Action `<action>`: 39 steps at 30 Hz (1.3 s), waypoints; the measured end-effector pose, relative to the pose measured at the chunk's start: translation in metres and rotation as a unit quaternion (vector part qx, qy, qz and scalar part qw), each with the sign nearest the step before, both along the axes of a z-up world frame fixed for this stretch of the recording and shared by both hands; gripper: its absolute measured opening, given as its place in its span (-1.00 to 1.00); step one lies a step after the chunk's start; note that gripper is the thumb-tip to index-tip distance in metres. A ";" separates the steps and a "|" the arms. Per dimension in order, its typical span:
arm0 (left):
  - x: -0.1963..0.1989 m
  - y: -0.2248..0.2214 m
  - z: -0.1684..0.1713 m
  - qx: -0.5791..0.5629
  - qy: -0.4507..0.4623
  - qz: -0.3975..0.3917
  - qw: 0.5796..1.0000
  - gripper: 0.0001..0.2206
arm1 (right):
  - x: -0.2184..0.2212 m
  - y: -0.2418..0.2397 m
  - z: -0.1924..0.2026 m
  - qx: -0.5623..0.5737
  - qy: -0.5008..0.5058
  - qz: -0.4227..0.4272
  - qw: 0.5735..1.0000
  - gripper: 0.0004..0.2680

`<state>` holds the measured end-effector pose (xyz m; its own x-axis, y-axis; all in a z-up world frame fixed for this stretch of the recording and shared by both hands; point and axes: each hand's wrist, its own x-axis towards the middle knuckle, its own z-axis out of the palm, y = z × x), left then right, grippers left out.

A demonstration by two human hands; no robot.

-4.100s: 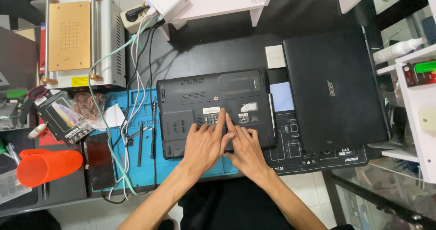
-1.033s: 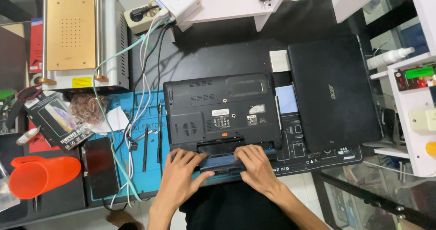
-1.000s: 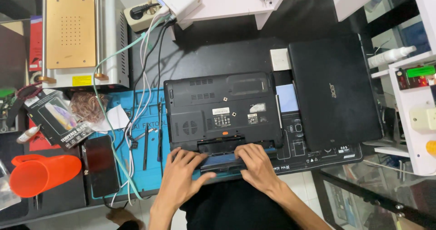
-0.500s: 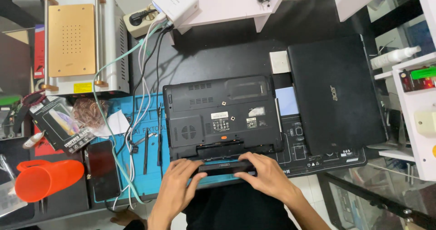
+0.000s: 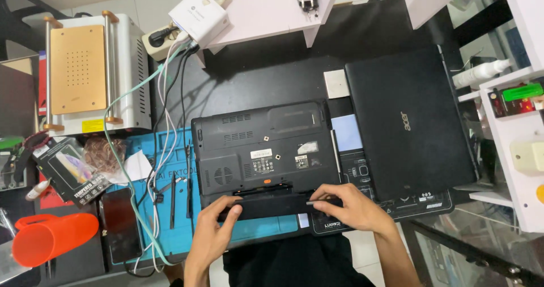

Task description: Disassembling a laptop by removing screws and components including the battery and hard drive.

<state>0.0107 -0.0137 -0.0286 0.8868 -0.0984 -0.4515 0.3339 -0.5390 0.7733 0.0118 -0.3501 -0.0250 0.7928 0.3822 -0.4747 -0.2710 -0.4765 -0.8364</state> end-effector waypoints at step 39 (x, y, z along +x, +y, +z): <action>0.261 -0.040 -0.052 0.116 -0.359 -0.111 0.919 -0.49 | 0.222 -0.011 -0.045 -0.041 -0.170 -0.358 0.917 -0.70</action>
<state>0.2713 -0.0532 -0.0802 0.9343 -0.2874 0.2111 -0.3558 -0.7107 0.6069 0.2340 -0.3612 -0.0698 0.9343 -0.3199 -0.1575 -0.2694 -0.3437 -0.8996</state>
